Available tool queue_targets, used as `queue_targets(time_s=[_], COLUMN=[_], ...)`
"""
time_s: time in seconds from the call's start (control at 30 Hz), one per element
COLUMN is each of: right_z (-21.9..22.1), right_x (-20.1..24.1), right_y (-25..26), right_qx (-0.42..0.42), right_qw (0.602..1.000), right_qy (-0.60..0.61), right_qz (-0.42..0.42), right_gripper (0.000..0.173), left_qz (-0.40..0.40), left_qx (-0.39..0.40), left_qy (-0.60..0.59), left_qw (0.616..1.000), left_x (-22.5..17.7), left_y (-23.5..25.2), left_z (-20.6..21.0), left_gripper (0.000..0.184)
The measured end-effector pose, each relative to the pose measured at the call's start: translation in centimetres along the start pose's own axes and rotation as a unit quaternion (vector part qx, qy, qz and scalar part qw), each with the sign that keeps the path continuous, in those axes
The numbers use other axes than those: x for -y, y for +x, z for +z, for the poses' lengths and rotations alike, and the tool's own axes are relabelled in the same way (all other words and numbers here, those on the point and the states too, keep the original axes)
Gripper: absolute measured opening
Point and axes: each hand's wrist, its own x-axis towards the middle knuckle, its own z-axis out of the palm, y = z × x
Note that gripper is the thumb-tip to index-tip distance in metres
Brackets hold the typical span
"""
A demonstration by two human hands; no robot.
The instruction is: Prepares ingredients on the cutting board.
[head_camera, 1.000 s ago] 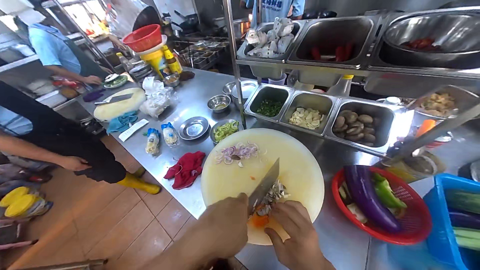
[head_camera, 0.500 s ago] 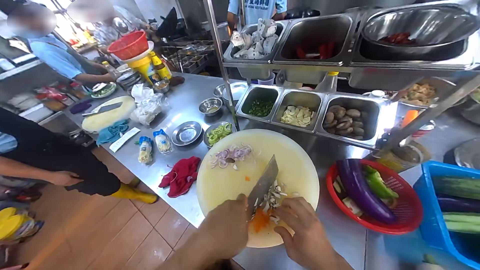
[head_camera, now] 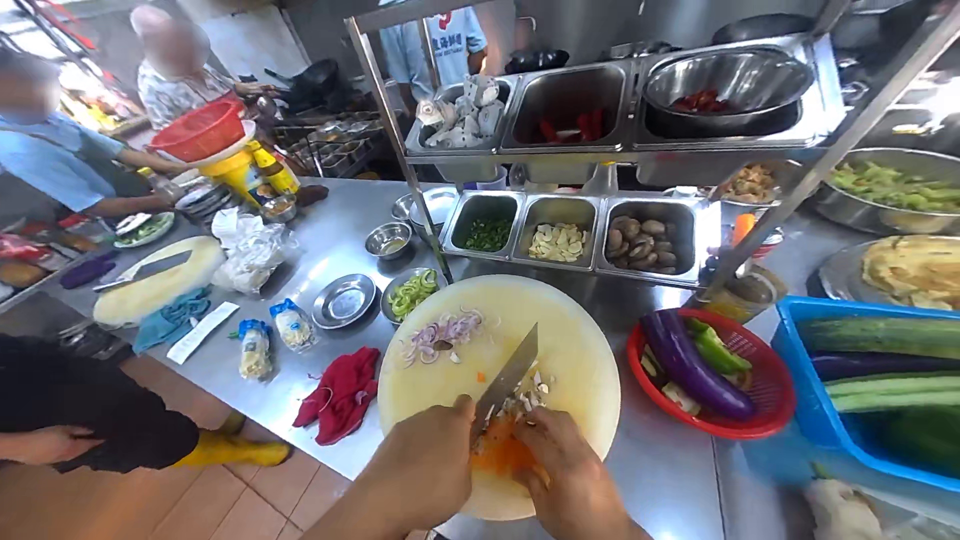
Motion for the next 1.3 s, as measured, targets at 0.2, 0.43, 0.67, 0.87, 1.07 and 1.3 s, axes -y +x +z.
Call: queue_targets(time_s=[0.2, 0.43, 0.67, 0.87, 1.07, 1.3], right_z=[-0.6, -1.9, -2.3, -2.9, -1.7, -0.7], right_x=[-0.7, -1.1, -2.5, -2.8, -0.6, 0.1], right_y=[-0.1, -2.1, -1.8, 1.2, 2.7, 1.0], right_qx=[-0.119, -0.135, -0.063, 0.049, 0.092, -0.105], right_qw=[0.993, 0.990, 0.989, 0.996, 0.988, 0.981], right_qy=[0.021, 0.041, 0.129, 0.010, -0.039, 0.137], right_qz=[-0.006, 0.029, 0.020, 0.075, 0.115, 0.089], right_gripper=[0.018, 0.017, 0.034, 0.056, 0.019, 0.016], left_qz=[0.015, 0.037, 0.015, -0.001, 0.001, 0.010], left_qx=[-0.001, 0.011, 0.011, 0.020, 0.023, 0.006], left_qy=[-0.018, -0.129, -0.078, -0.023, 0.030, 0.050], left_qw=[1.000, 0.991, 0.997, 1.000, 0.999, 0.999], left_x=[-1.1, -2.4, -0.9, -0.6, 0.1, 0.7], left_y=[0.8, 1.0, 0.7, 0.1, 0.1, 0.0], left_z=[1.0, 3.7, 2.7, 1.8, 0.5, -0.5], left_gripper=[0.045, 0.054, 0.051, 0.047, 0.040, 0.035])
